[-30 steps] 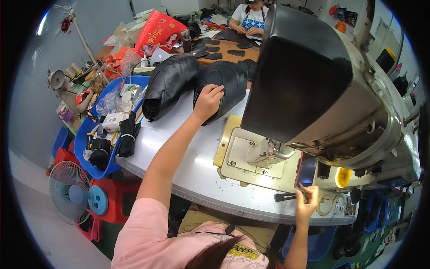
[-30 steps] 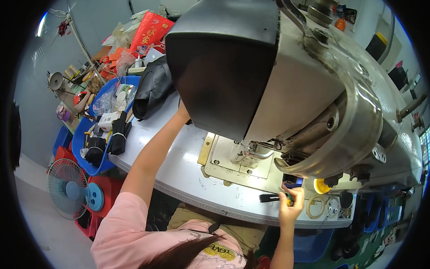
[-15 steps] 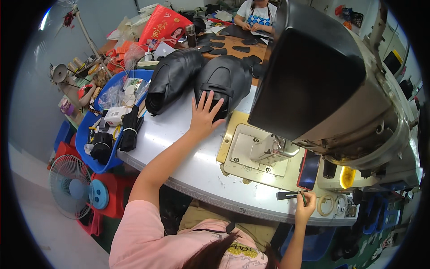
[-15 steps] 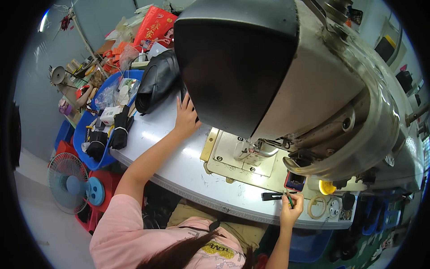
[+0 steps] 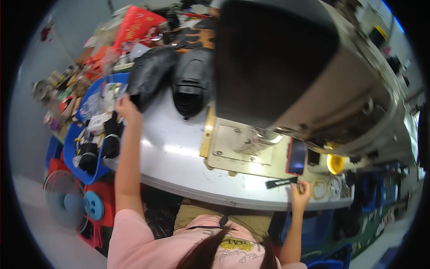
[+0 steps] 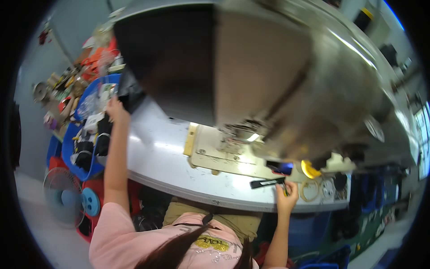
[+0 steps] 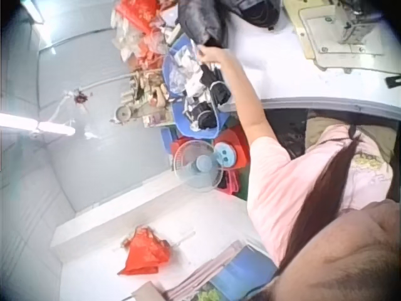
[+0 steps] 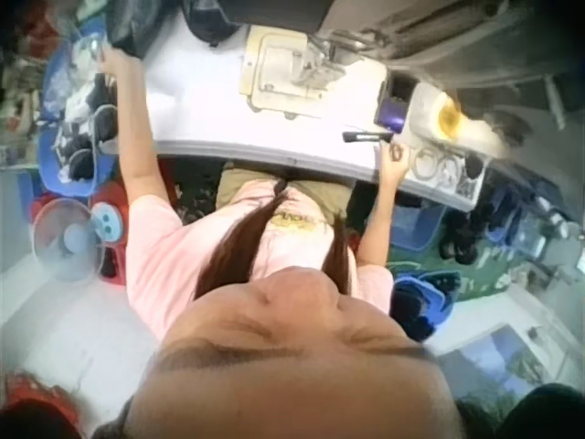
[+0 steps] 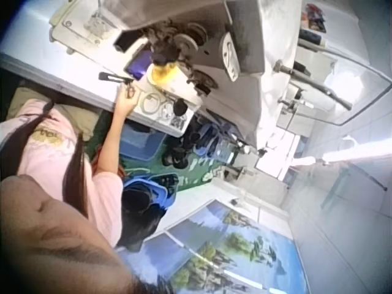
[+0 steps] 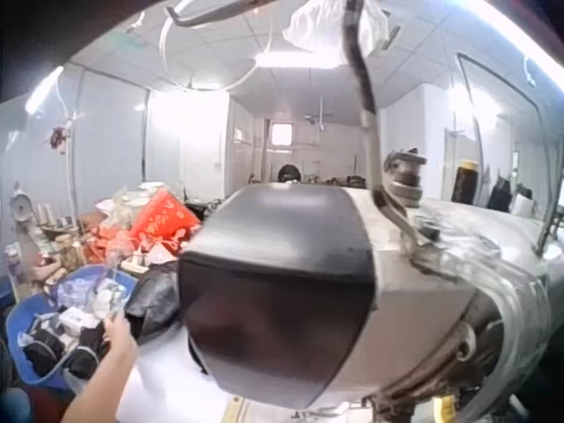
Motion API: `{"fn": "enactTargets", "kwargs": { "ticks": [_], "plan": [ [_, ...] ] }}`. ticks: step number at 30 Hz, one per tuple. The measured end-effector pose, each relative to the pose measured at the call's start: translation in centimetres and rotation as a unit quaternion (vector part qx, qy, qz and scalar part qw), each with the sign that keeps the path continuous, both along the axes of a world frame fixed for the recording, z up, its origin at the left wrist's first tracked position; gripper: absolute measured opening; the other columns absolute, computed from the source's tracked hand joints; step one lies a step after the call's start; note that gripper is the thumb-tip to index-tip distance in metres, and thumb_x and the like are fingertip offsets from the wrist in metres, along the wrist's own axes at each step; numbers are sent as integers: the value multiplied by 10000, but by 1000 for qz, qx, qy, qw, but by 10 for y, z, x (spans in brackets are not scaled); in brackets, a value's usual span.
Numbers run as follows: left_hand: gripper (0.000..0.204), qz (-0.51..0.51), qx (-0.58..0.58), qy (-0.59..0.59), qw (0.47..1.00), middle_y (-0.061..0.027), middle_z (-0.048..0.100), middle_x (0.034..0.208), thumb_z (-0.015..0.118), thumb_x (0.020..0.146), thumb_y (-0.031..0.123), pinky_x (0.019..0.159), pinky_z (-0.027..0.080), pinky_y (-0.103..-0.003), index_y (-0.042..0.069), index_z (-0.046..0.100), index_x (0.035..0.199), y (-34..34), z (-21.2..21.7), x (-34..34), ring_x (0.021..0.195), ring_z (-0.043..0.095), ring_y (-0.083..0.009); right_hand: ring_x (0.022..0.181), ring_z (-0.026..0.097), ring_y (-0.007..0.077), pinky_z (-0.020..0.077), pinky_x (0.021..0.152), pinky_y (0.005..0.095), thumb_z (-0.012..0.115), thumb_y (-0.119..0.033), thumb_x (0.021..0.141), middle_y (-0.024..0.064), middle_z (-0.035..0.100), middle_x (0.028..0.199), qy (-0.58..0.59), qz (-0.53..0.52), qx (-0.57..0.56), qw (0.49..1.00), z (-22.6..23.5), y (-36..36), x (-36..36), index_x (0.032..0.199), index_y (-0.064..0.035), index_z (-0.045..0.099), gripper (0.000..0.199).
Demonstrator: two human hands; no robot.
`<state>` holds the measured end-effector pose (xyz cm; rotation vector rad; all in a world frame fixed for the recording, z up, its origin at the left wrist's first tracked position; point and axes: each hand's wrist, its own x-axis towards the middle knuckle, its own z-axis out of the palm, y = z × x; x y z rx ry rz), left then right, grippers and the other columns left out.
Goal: The person aligns leather shoe components, stitches them together using an industrial sewing machine, trims excess threads with thread snips, and handles leather straps.
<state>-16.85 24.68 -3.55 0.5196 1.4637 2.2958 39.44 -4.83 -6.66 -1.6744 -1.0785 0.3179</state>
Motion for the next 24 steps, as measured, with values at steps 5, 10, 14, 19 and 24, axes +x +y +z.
{"fn": "enactTargets", "kwargs": {
  "ticks": [5,10,14,19,24],
  "plan": [
    [262,-211,-47,-305,927,-70,562,874,636,783,207,711,445,-308,40,521,950,36,1,-55,839,545,-193,633,453,87,401,581,225,694,-58,700,28,512,689,55,-45,-13,997,-14,12,9,739,5,519,190],
    [189,-247,-34,-256,934,-108,573,979,582,776,75,721,463,-311,12,517,943,42,-2,-86,868,567,-221,652,535,257,440,633,350,743,-238,620,114,540,731,-95,-100,-183,973,26,20,-13,771,-17,544,334],
    [292,-316,69,-166,932,-146,549,1057,536,785,65,854,447,-380,-49,488,1049,-45,48,-18,975,546,-258,729,550,334,434,651,413,755,-256,598,131,545,843,-163,-112,-235,952,24,20,-13,813,-31,517,392],
    [395,-350,96,-209,908,-139,481,1195,504,869,217,936,379,-408,-16,438,1182,-160,88,59,1094,472,-276,670,541,262,420,627,342,722,-119,640,104,554,727,-88,-111,-176,974,6,19,-4,787,-20,502,282],
    [364,-378,-11,-106,920,-114,534,1021,538,840,122,864,444,-373,39,439,1180,-230,52,106,1004,508,-252,613,483,78,378,558,214,650,1,715,-1,523,669,118,-11,-36,992,7,13,2,748,-14,523,133]
  ]
}}
